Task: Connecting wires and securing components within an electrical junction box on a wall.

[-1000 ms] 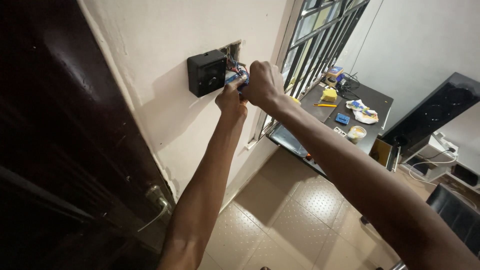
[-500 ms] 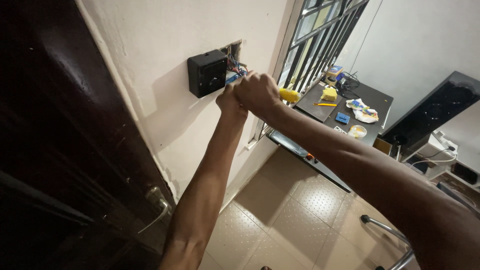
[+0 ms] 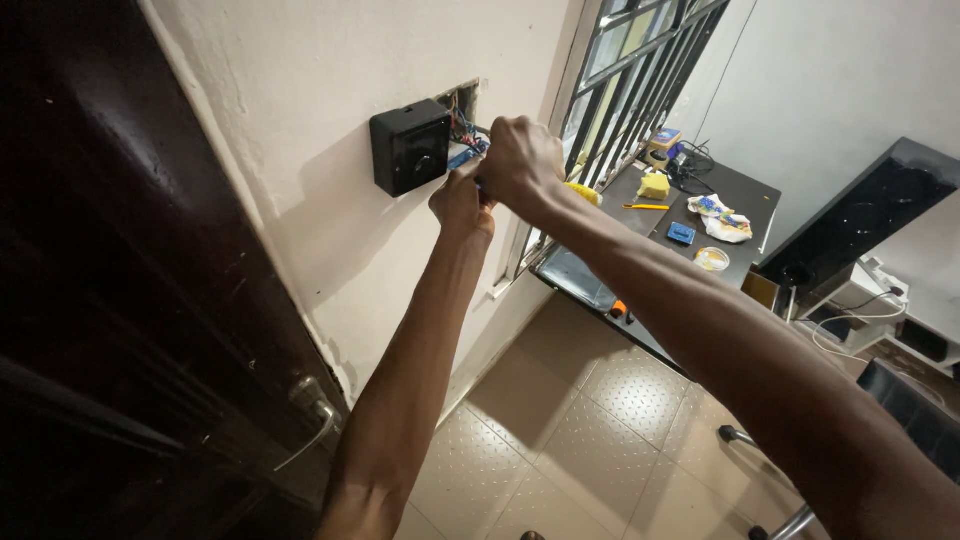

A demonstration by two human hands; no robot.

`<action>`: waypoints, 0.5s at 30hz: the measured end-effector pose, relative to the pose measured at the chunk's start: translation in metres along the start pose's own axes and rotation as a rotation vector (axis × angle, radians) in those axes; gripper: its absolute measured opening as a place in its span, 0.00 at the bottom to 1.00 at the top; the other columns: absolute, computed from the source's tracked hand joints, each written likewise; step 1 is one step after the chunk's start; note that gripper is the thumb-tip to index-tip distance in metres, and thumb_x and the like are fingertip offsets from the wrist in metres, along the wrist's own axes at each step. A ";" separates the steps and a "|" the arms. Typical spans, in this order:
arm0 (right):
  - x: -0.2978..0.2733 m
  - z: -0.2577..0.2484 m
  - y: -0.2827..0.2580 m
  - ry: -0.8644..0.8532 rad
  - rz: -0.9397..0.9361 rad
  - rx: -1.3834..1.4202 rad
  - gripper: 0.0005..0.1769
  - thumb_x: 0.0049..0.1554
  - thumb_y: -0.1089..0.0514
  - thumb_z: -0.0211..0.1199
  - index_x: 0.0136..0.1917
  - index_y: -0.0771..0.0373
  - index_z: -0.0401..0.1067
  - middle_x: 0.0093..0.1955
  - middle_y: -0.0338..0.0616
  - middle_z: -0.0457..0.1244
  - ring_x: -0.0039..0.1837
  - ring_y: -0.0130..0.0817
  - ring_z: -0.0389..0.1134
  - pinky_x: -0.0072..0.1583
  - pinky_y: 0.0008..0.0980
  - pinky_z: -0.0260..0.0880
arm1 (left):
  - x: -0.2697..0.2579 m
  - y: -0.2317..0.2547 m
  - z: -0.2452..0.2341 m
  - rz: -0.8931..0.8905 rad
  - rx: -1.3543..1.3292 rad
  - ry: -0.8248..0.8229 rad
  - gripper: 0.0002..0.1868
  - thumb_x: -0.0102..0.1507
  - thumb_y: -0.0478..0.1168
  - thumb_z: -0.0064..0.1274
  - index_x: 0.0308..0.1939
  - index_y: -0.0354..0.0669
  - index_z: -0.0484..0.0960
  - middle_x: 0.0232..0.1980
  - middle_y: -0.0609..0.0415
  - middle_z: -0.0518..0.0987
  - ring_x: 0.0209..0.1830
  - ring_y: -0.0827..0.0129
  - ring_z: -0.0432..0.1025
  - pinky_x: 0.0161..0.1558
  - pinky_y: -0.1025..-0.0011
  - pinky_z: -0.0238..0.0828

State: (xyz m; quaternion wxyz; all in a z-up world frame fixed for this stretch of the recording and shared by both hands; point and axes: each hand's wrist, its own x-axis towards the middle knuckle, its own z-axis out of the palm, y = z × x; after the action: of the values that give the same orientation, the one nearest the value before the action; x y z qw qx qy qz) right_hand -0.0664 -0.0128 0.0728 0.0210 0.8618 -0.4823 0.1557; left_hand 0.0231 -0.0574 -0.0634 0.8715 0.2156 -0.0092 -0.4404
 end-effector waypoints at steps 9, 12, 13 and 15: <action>0.017 -0.005 0.012 -0.163 0.253 0.324 0.08 0.60 0.62 0.55 0.44 0.68 0.74 0.30 0.45 0.64 0.24 0.25 0.60 0.24 0.25 0.61 | -0.067 0.041 0.031 -0.084 0.122 0.052 0.11 0.57 0.27 0.60 0.42 0.26 0.77 0.43 0.44 0.80 0.41 0.58 0.79 0.38 0.61 0.82; 0.008 0.010 0.009 -0.006 -0.051 -0.079 0.07 0.59 0.62 0.59 0.43 0.67 0.77 0.30 0.44 0.63 0.27 0.26 0.59 0.26 0.27 0.58 | -0.045 0.029 0.023 -0.053 0.072 0.062 0.12 0.54 0.26 0.61 0.41 0.28 0.79 0.39 0.48 0.81 0.34 0.63 0.77 0.30 0.66 0.78; 0.006 0.015 0.008 -0.007 -0.052 -0.076 0.07 0.59 0.62 0.59 0.43 0.67 0.77 0.30 0.44 0.63 0.27 0.26 0.59 0.26 0.27 0.58 | -0.030 0.022 0.016 -0.052 0.075 0.063 0.12 0.54 0.26 0.61 0.41 0.28 0.79 0.39 0.48 0.81 0.34 0.63 0.77 0.30 0.66 0.78; 0.000 0.026 0.007 0.150 -0.248 -0.299 0.11 0.64 0.61 0.57 0.42 0.62 0.78 0.29 0.45 0.64 0.25 0.26 0.61 0.24 0.27 0.61 | 0.000 0.003 0.001 0.040 0.013 -0.019 0.12 0.56 0.25 0.62 0.43 0.28 0.79 0.39 0.49 0.80 0.31 0.66 0.75 0.27 0.70 0.71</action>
State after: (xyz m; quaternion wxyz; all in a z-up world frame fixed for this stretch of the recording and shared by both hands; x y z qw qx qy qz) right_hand -0.0662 -0.0215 0.0474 0.2034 0.8878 -0.3874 0.1425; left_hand 0.0249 -0.0562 -0.0615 0.8786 0.2170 -0.0246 -0.4248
